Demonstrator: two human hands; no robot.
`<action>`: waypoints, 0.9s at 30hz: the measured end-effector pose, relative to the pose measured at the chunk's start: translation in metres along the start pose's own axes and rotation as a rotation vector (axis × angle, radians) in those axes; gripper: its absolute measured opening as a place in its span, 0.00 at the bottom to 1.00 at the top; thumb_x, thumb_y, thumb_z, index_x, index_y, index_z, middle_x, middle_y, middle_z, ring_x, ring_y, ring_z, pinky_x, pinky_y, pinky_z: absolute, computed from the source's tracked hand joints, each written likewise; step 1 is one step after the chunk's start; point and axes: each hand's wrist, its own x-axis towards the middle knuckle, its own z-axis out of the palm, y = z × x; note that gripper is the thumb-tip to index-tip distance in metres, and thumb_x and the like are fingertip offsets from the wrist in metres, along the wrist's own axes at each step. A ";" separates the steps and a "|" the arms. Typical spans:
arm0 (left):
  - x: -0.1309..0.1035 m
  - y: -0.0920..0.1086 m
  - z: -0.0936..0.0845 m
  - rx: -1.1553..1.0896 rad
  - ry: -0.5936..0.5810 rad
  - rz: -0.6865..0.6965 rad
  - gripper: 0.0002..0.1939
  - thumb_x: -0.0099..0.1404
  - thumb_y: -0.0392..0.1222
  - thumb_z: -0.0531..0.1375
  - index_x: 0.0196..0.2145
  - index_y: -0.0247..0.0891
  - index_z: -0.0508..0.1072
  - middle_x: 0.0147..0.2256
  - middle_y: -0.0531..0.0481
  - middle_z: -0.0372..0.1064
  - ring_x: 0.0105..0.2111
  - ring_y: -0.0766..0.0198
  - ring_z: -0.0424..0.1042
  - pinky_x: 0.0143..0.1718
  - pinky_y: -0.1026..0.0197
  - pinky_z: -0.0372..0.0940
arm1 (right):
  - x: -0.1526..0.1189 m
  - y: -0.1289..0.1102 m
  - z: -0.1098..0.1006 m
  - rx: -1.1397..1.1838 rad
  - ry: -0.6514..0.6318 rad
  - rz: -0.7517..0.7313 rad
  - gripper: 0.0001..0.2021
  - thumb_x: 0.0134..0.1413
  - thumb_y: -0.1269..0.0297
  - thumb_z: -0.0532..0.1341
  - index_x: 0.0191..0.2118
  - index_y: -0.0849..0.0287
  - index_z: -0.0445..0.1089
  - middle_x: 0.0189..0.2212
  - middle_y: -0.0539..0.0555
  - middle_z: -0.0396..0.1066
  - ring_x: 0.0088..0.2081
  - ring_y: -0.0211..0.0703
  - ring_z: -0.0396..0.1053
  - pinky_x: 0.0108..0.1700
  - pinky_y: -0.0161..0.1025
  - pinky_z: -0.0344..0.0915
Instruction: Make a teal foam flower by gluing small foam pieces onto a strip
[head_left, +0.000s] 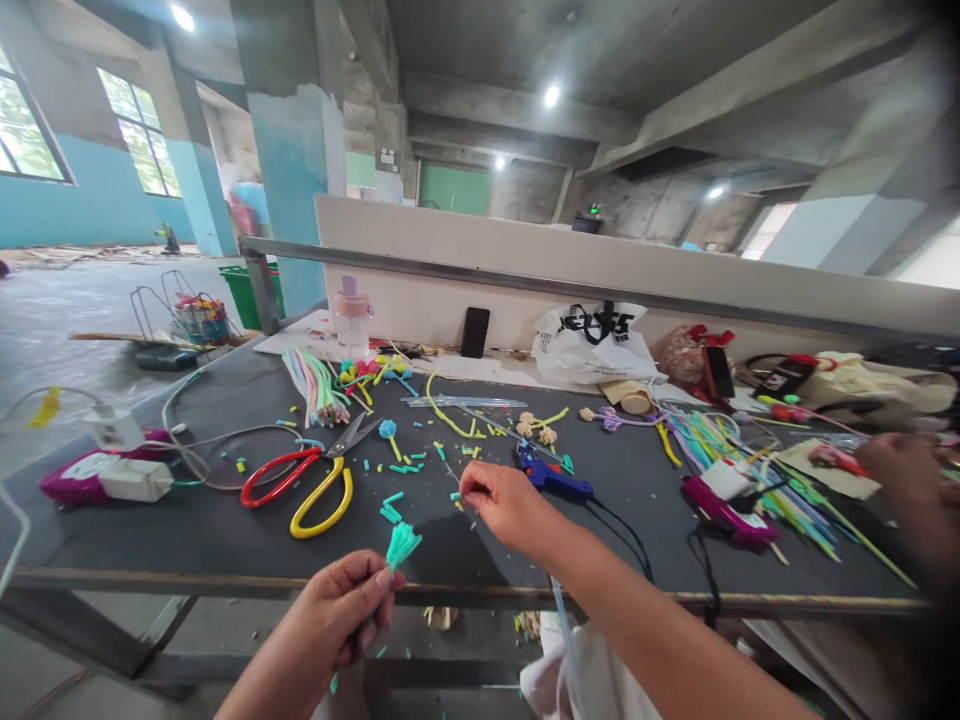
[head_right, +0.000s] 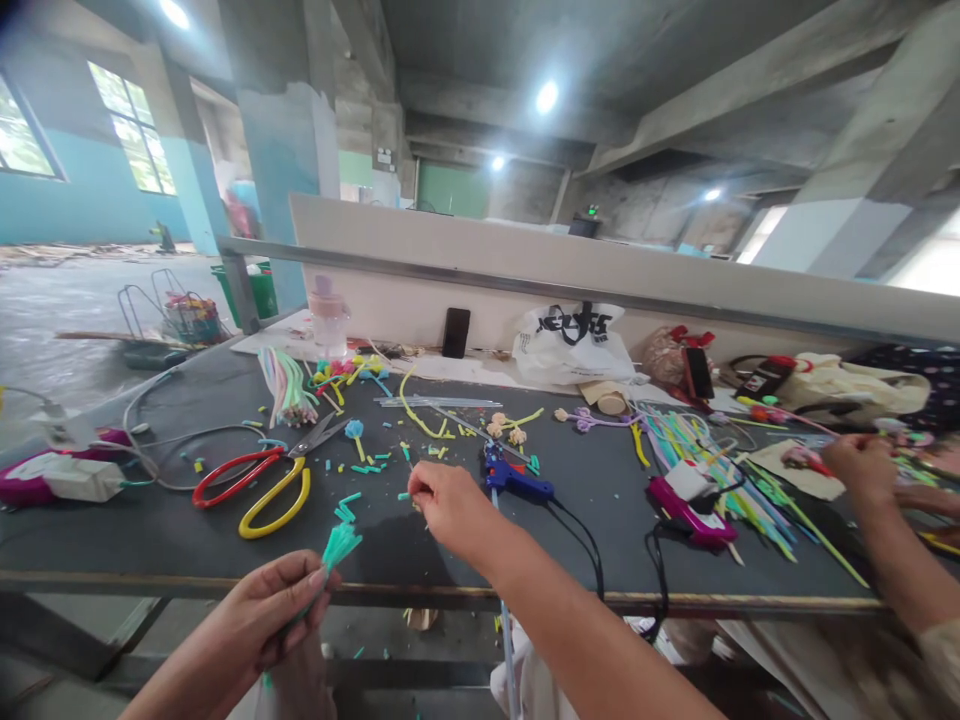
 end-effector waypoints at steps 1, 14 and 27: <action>0.001 0.000 0.002 0.007 0.008 0.000 0.19 0.50 0.54 0.63 0.24 0.34 0.67 0.18 0.56 0.61 0.14 0.77 0.48 0.16 0.69 0.35 | -0.002 0.004 0.003 -0.034 -0.003 -0.007 0.08 0.50 0.77 0.55 0.30 0.59 0.68 0.27 0.48 0.71 0.31 0.35 0.67 0.34 0.32 0.57; 0.007 -0.006 0.004 0.083 0.061 -0.033 0.24 0.41 0.61 0.65 0.19 0.35 0.67 0.16 0.57 0.58 0.13 0.77 0.45 0.15 0.69 0.33 | -0.051 0.050 -0.011 -0.351 0.322 0.390 0.11 0.55 0.73 0.52 0.41 0.56 0.68 0.41 0.53 0.70 0.45 0.41 0.64 0.48 0.38 0.50; 0.000 0.005 0.018 0.074 0.062 -0.017 0.24 0.43 0.60 0.64 0.20 0.35 0.65 0.17 0.56 0.60 0.13 0.79 0.48 0.15 0.72 0.36 | -0.033 0.104 -0.026 -0.452 0.129 0.480 0.31 0.40 0.80 0.53 0.54 0.55 0.60 0.48 0.58 0.67 0.49 0.53 0.59 0.45 0.45 0.52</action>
